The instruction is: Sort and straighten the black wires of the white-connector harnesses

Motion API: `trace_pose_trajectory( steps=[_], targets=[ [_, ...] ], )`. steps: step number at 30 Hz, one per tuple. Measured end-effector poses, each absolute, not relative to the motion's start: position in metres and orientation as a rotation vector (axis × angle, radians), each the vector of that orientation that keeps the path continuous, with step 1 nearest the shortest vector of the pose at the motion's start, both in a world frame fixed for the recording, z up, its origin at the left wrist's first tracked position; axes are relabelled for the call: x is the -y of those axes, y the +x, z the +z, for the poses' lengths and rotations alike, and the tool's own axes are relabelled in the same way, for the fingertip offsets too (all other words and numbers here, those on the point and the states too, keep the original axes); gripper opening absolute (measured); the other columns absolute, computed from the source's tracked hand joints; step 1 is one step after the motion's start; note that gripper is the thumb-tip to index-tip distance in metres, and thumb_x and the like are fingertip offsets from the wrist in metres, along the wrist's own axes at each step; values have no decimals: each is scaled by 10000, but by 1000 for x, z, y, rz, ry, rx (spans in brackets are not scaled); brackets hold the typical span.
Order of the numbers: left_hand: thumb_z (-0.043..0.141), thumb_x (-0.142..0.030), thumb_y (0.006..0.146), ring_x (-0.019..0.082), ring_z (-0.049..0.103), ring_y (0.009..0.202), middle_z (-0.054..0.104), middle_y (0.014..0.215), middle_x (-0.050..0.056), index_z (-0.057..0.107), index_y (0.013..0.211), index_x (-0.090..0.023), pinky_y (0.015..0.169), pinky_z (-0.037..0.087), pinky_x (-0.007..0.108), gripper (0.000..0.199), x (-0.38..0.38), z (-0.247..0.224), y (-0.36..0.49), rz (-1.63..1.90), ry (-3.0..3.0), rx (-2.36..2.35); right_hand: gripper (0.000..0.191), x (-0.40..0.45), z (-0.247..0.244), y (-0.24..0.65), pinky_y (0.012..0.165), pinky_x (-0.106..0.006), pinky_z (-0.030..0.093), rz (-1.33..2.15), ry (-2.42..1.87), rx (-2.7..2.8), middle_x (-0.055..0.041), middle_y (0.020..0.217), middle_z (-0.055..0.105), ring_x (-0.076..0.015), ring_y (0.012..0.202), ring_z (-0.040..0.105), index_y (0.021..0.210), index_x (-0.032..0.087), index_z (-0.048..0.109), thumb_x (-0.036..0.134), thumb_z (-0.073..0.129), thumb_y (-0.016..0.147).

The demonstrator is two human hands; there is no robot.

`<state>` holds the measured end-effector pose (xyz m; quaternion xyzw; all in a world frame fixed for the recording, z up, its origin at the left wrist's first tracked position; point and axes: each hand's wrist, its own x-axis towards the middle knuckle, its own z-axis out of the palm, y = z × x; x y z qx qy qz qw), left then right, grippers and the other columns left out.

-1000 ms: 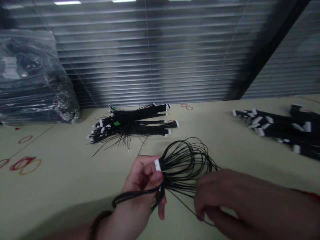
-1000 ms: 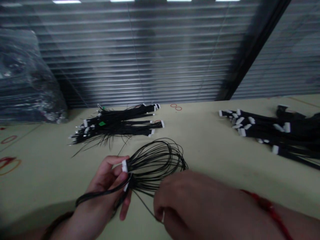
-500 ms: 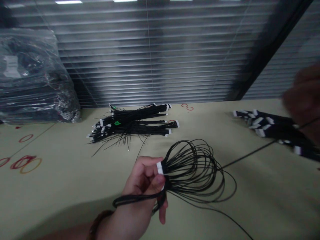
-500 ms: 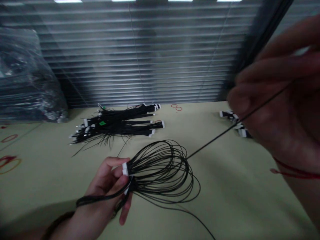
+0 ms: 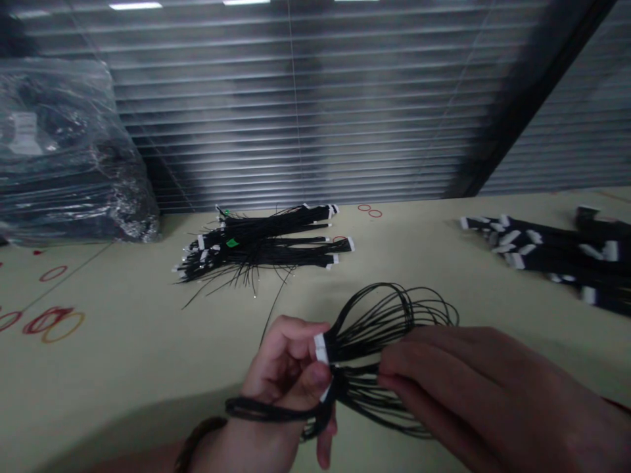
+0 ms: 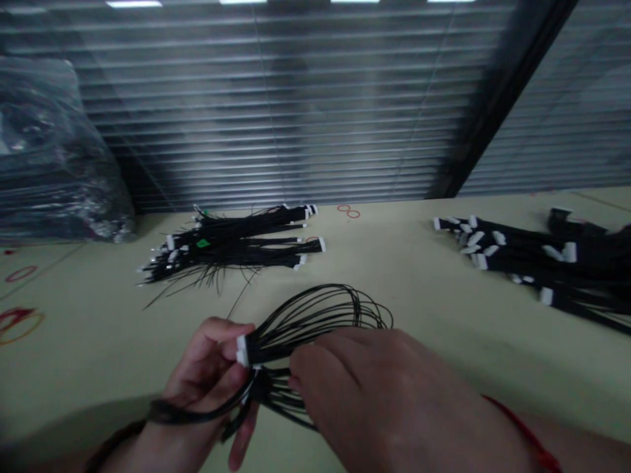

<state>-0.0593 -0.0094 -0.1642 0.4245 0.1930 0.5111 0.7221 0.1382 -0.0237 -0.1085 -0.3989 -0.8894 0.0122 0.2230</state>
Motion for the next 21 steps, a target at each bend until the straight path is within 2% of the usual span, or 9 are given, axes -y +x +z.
trace_pose_trajectory(
  steps=[4,12,18,21],
  targets=[
    [552,-211,915,23,577,447,591,799,-43,588,1048,-311,397,493,72,170,10,-165,-61,1111,940,-393,287,24,-112,138,540,-238,395,-20,-1062,2463,-16,829,638,-125,661,579,942,204,547,122,272,937],
    [566,-215,909,38,605,488,599,821,-43,585,1066,-319,409,511,80,189,12,-164,-62,1090,940,-406,405,26,-106,131,505,-233,408,-83,-1041,2434,-16,823,651,-110,640,584,879,206,560,205,173,998],
    [610,-254,881,32,603,461,614,781,-35,599,1032,-306,390,455,38,160,18,-158,-59,1140,967,-533,485,25,-102,127,463,-252,389,-67,-1053,2398,-18,789,657,-103,581,568,812,196,591,236,151,1013],
    [646,-278,855,31,595,457,624,760,-31,608,1007,-291,405,464,51,157,19,-163,-58,1128,931,-516,529,25,-103,126,465,-264,393,-69,-1024,2397,-18,753,654,-109,548,546,789,187,605,255,132,1017]
  ],
)
